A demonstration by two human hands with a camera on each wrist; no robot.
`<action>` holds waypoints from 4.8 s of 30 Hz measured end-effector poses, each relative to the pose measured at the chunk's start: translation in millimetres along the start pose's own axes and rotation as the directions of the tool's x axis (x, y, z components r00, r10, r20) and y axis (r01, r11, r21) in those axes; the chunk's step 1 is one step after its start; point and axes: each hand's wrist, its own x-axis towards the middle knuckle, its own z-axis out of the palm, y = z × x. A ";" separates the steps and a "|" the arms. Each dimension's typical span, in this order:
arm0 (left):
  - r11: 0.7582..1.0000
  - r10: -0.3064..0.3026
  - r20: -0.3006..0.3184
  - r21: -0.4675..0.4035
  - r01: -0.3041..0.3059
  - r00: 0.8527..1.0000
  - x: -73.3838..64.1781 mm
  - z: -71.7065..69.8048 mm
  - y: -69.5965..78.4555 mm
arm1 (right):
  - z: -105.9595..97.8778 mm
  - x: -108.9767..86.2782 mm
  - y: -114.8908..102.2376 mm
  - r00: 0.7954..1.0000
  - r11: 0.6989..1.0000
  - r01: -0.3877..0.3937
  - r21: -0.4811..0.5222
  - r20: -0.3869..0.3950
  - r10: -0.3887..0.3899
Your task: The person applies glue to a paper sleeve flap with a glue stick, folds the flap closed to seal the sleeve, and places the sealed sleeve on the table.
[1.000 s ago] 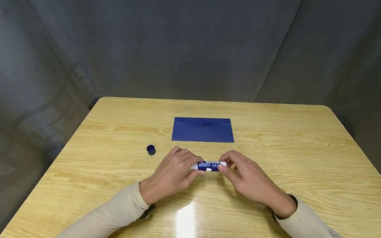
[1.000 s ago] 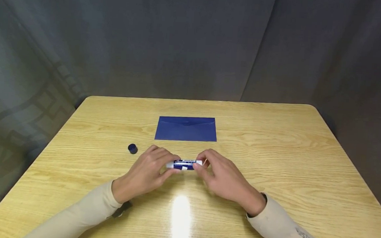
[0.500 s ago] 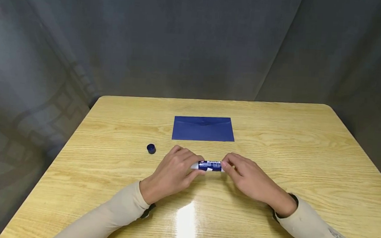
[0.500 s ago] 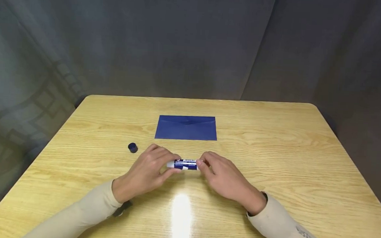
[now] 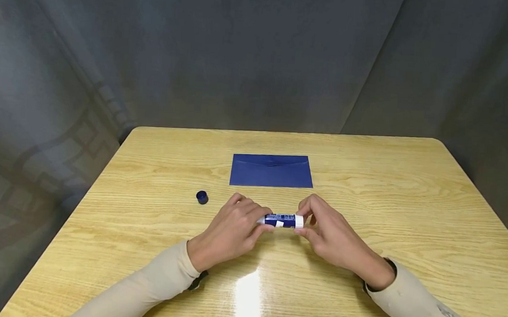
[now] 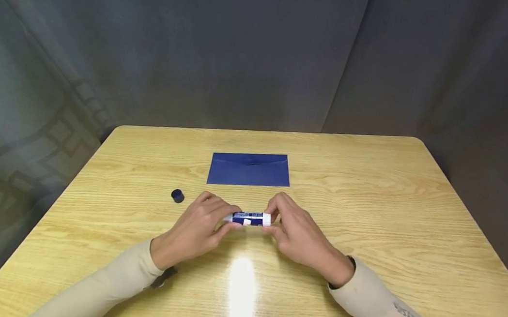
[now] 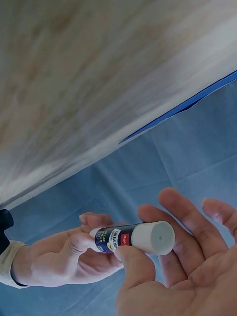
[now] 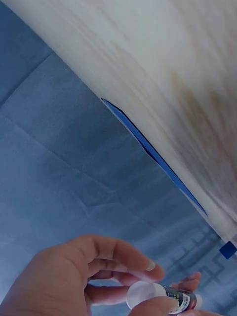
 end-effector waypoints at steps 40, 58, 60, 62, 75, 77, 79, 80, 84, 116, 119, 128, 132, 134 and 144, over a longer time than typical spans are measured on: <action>0.998 0.038 -0.026 0.049 -0.037 0.999 0.1 1.2 2.4 | 0.7 -0.9 -2.5 0.997 0.999 -0.008 -0.032 0.074 0.011; 0.917 -0.152 0.069 0.382 0.115 0.986 -27.9 -11.7 -68.4 | -18.5 8.8 37.6 0.971 0.964 -0.237 -0.124 -0.004 0.238; 0.903 -0.207 0.085 0.400 0.157 0.975 -33.2 -14.6 -78.7 | -21.8 9.3 40.9 0.965 0.958 -0.259 -0.121 -0.003 0.261; 0.889 -0.248 0.107 0.420 0.182 0.963 -37.2 -15.8 -86.1 | -24.4 9.8 43.1 0.961 0.955 -0.275 -0.114 0.003 0.277; 0.894 -0.320 0.208 0.390 0.221 0.924 -41.7 -17.0 -91.8 | -24.6 11.6 47.6 0.956 0.951 -0.290 -0.110 0.009 0.293; 0.907 -0.320 0.213 0.350 0.234 0.923 -40.7 -16.5 -91.9 | -24.0 11.7 47.8 0.957 0.952 -0.286 -0.111 0.007 0.289; 0.919 -0.323 0.211 0.303 0.253 0.923 -39.0 -16.3 -90.7 | -23.4 11.7 47.9 0.957 0.951 -0.287 -0.113 0.006 0.290; 0.924 -0.325 0.207 0.277 0.263 0.923 -38.3 -16.0 -90.0 | -23.1 11.6 47.7 0.958 0.952 -0.285 -0.111 0.008 0.287; 0.940 -0.321 0.195 0.187 0.286 0.927 -34.4 -15.2 -83.7 | -20.6 10.4 43.7 0.957 0.955 -0.284 -0.088 0.030 0.287; 0.998 0.027 0.099 0.055 -0.033 0.995 -8.2 -0.5 -8.1 | 2.0 1.1 1.3 0.971 0.987 -0.163 0.010 0.177 0.158; 0.999 0.023 0.082 0.046 -0.027 0.996 -8.1 0.1 -7.9 | 2.1 0.8 1.7 0.970 0.986 -0.166 0.013 0.181 0.161; 0.999 0.042 0.044 0.007 -0.042 0.998 -8.7 0.6 -6.8 | 2.6 -0.5 1.4 0.974 0.990 -0.142 0.021 0.184 0.136; 0.998 0.064 0.035 -0.009 -0.063 0.997 -8.8 0.2 -6.2 | 3.1 -0.9 1.0 0.979 0.994 -0.105 0.021 0.179 0.100; 0.996 0.086 0.025 -0.004 -0.086 0.996 -8.6 0.1 -5.5 | 3.1 -1.1 0.3 0.982 0.996 -0.086 0.017 0.171 0.082; 0.972 0.210 -0.017 0.107 -0.207 0.978 -9.2 -0.2 2.3 | 6.7 -2.3 -8.6 0.980 0.997 -0.071 0.043 0.192 0.062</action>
